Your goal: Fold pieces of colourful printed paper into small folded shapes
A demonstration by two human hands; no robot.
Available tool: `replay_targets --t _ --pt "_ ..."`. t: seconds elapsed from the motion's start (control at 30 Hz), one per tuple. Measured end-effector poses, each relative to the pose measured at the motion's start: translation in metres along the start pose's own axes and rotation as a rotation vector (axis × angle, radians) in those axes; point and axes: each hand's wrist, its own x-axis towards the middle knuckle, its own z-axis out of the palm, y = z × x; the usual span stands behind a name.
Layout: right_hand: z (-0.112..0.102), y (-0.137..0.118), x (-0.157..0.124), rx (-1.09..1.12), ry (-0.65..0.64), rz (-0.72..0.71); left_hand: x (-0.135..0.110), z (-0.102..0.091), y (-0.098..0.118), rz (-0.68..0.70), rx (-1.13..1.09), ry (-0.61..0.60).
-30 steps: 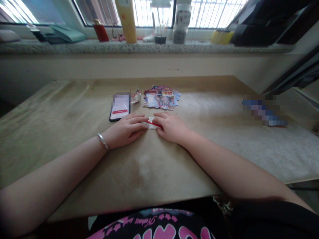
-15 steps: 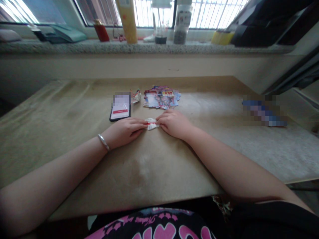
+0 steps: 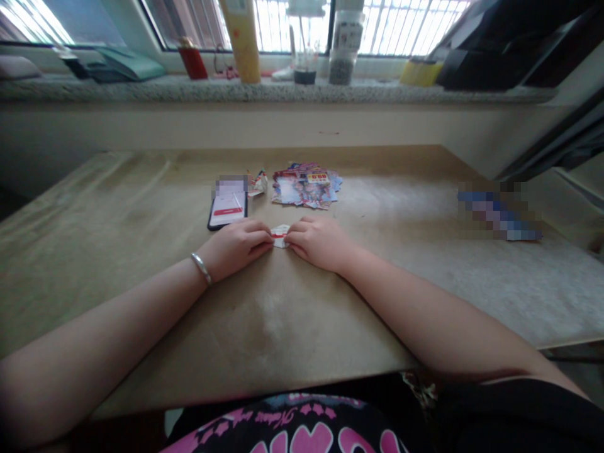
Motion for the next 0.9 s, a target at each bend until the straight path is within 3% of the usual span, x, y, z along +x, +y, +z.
replay_targets --t 0.4,0.9 --pt "0.0047 -0.0002 0.005 0.019 0.027 0.031 0.0023 -0.003 0.0037 0.049 0.234 -0.052" --pt "0.006 -0.0021 0.0064 0.068 0.069 0.135 0.0027 -0.0029 0.0041 0.005 0.198 -0.039"
